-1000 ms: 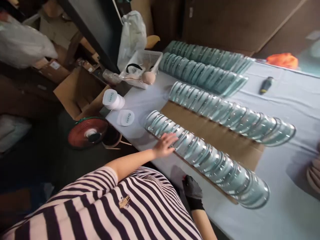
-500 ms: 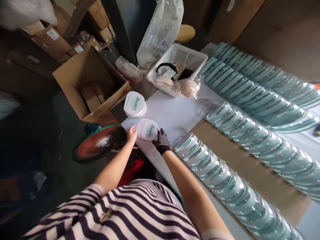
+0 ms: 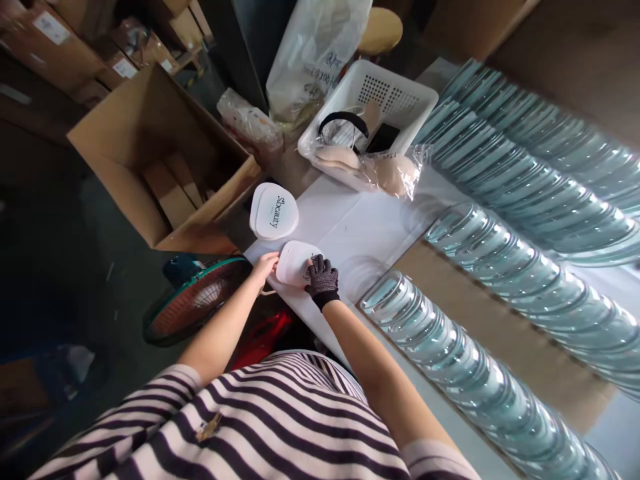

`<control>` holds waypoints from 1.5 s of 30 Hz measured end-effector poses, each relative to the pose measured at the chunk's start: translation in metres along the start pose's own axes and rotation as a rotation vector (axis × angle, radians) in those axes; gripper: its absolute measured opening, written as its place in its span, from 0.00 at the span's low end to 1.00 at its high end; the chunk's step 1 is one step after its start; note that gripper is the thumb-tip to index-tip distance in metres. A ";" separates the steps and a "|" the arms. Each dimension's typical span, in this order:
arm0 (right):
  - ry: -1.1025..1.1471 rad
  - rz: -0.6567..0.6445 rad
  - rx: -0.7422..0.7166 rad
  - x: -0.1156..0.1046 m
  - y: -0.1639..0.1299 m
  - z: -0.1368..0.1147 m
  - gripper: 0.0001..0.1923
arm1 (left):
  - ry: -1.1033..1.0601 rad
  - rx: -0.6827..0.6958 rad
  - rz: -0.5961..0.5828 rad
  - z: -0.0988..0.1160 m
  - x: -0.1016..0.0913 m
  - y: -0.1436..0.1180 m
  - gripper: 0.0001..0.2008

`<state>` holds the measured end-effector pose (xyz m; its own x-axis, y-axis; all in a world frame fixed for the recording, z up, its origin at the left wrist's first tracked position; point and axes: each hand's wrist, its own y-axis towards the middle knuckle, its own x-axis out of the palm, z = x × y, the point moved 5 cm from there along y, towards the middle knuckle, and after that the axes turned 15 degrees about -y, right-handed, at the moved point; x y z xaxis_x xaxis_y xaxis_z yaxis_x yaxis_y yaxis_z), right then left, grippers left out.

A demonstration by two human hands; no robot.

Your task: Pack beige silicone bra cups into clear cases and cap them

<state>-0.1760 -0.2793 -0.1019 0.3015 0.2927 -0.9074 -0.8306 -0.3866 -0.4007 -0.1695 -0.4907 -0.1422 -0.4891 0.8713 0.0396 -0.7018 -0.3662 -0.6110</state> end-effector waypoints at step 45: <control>0.705 0.825 0.862 0.021 -0.391 0.210 0.29 | -0.140 -0.092 -0.792 -0.082 0.305 -0.329 0.26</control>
<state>0.0568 0.0616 0.0622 -0.4576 -0.3530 -0.8160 -0.8285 0.5024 0.2473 -0.0457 -0.0781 0.0059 0.0702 0.8096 0.5828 -0.8245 0.3759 -0.4230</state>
